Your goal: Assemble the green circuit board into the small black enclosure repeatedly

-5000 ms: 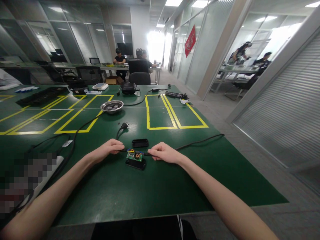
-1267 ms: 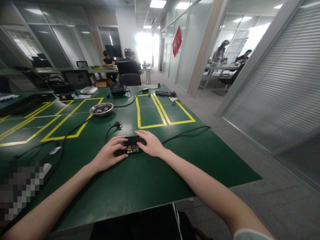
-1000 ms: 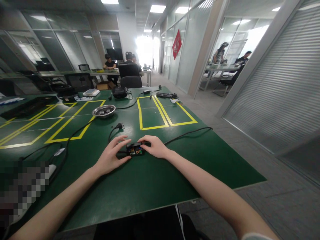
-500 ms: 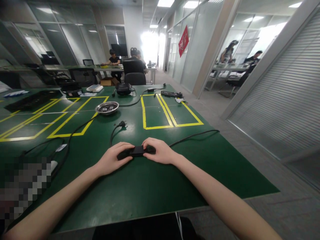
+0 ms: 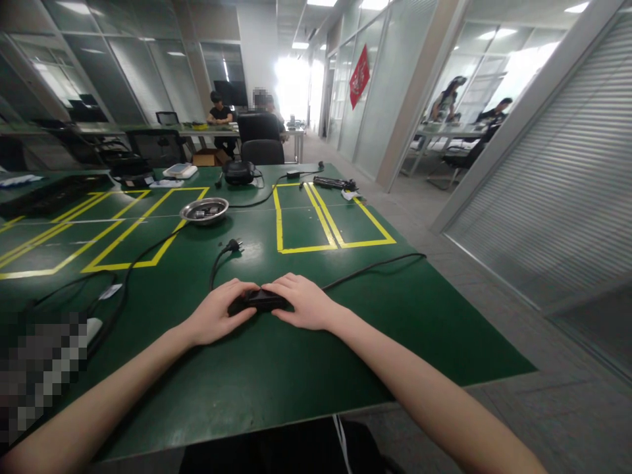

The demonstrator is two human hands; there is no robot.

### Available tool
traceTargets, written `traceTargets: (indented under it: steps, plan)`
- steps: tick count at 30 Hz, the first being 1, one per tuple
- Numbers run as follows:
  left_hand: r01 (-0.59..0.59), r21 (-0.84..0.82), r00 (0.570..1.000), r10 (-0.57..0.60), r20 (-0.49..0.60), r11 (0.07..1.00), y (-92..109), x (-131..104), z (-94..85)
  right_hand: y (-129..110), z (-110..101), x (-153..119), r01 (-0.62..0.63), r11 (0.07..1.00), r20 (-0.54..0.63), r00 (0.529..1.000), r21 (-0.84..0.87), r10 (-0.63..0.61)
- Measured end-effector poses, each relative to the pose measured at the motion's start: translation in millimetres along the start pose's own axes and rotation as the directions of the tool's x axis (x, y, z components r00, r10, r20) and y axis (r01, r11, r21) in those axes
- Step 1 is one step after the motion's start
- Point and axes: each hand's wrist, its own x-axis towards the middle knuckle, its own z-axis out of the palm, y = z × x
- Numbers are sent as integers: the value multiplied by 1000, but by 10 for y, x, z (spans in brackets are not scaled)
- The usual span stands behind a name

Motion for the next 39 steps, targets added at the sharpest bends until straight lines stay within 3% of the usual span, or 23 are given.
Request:
traceTargets:
  steps: [7,12,15,18,22,25,30,33,39]
  plan:
    - [-139,169,988,148,-40,976,74,-1,-12,13,0,-20,78,980,-8,997,-182,-81]
    - [-169,201,978,190,-90,965,72,6,23,28,-36,-9,107,978,-39,992,-181,-116]
    - [-134,171,981,155,-116,976,78,-4,30,29,-54,3,158,974,-100,979,-161,-176]
    - [-34,96,991,46,-128,995,87,-4,35,0,-43,-10,241,947,-154,949,-214,-276]
    - [92,-27,994,-94,-58,995,86,24,46,-35,8,-46,305,907,-172,916,-291,-363]
    - [106,-120,994,-109,-14,987,80,34,52,-11,20,-43,266,928,-151,938,-262,-311]
    - [-23,52,975,34,-220,998,87,11,67,50,-41,-6,54,996,-79,995,-77,-60]
    - [-78,132,971,105,-215,988,118,4,76,57,-57,-24,51,998,-73,996,-49,-54]
    - [-74,162,989,93,-115,984,173,1,94,61,-20,-36,65,996,-88,994,-53,-69]
